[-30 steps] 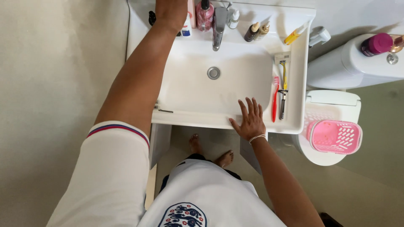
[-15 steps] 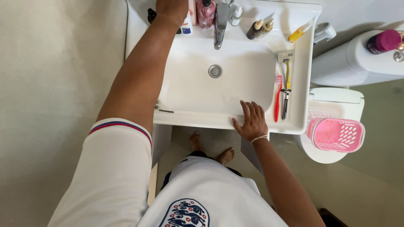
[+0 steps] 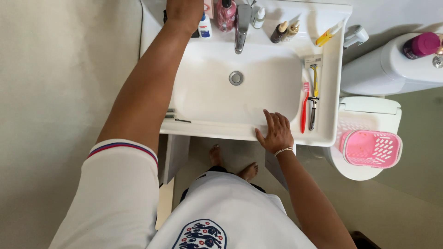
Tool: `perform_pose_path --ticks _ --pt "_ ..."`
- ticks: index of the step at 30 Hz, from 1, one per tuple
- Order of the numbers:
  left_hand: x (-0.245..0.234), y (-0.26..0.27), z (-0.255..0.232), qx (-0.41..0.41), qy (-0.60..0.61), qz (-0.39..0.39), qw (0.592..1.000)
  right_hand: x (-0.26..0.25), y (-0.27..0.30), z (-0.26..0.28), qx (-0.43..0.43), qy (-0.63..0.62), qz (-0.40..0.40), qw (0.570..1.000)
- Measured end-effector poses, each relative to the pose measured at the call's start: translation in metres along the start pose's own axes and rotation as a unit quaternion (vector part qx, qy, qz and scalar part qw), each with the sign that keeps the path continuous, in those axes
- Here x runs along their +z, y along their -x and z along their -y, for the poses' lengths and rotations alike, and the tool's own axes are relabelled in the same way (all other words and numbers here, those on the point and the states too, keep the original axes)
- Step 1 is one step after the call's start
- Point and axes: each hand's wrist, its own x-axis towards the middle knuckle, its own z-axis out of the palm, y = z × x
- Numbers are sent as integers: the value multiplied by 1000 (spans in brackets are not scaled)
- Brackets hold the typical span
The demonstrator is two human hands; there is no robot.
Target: Organizing and rearranging toiletries and cleaning supplies in a bathroom cabinet and on the sink ledge.
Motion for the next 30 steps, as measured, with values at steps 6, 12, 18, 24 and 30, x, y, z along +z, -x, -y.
perform_pose_path --ticks 6,12,18,24,30 --pt "-5 9 -1 184 -218 -118 951 1 1 -1 -3 -15 -10 1000" --pt "-41 48 -27 301 -410 -212 835 0 1 1 6 -3 7 1000" --pt "-52 90 -28 291 -457 -259 799 5 3 -3 -2 -17 -6 1000" --pt "-69 134 -34 287 -431 -260 815 5 4 -3 0 -27 -16 1000" --pt "-98 198 -62 278 -375 -246 849 3 4 -2 1 -40 -16 999"
